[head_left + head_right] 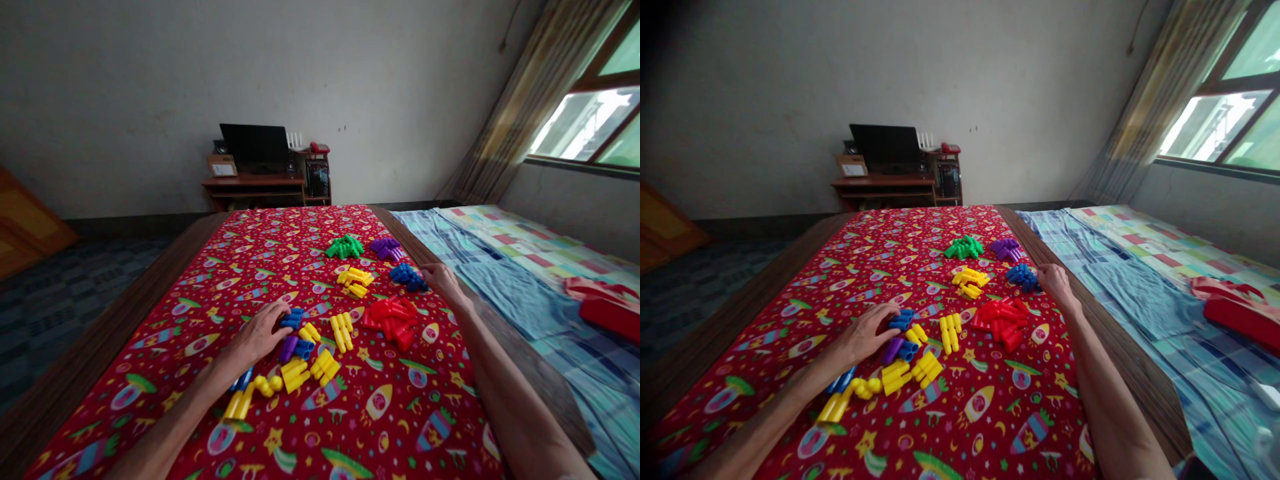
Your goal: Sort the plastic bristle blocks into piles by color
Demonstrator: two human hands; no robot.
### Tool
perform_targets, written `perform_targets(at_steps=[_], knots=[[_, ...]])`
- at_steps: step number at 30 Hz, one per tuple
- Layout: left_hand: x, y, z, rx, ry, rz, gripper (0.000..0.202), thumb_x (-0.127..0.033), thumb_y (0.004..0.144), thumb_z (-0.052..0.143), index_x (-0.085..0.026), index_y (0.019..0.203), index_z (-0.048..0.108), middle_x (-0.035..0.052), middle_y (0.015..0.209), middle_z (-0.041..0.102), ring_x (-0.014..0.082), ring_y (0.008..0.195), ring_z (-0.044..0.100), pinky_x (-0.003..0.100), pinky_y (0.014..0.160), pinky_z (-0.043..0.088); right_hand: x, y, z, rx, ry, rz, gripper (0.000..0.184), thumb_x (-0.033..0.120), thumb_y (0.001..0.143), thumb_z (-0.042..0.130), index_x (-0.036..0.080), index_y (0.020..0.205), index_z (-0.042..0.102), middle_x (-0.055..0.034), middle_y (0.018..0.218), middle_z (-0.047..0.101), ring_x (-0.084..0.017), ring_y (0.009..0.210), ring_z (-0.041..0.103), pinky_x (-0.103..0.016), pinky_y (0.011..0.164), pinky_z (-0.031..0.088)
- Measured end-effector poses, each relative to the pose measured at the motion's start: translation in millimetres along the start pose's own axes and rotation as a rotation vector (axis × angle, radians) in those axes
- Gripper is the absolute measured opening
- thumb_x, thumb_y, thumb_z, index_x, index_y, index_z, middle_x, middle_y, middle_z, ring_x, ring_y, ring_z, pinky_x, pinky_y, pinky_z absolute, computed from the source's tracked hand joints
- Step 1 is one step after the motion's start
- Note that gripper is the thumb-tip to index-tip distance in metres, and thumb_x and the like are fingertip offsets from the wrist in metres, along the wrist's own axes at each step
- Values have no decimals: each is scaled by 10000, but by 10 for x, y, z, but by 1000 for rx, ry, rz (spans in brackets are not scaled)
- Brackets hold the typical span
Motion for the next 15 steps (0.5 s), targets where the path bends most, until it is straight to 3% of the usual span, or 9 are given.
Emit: perform_targets(at_steps=[4, 7, 11, 15], knots=[[18, -8, 11, -8, 1, 4, 200, -293, 769, 586, -228, 958, 590, 100, 1130, 673, 258, 1134, 596, 433, 1005, 460, -40, -32, -130, -117, -1, 71, 447, 386, 889, 389, 115, 920, 742, -111, 686, 673, -218, 722, 606, -294, 673, 403], [37, -12, 23, -12, 14, 2, 201, -285, 769, 578, -224, 961, 586, 102, 1131, 670, 259, 1142, 590, 435, 1010, 455, -15, -52, -90, -143, 83, 62, 602, 495, 937, 270, 97, 1071, 702, -135, 796, 701, -240, 791, 627, -308, 728, 436], [16, -17, 33, -2, 11, 17, 198, -283, 779, 569, -217, 966, 581, 107, 1128, 664, 259, 1111, 601, 430, 988, 471, 56, -66, 138, -36, 207, 18, 725, 589, 941, 149, 127, 1222, 632, -152, 1115, 686, -263, 1041, 620, -335, 886, 444], [-1, -23, 22, -12, 16, 26, 180, -280, 788, 566, -229, 960, 574, 83, 1099, 665, 245, 1084, 607, 408, 982, 476, 112, -85, 298, 63, 267, 18, 759, 594, 943, 111, 107, 1172, 645, -162, 1114, 683, -266, 1068, 609, -352, 926, 425]])
Point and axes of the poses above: each hand's wrist, its own y-axis towards the middle knuckle, its own z-axis out of the palm, x = y × z, the point moved 10 cm from there along y, towards the middle knuckle
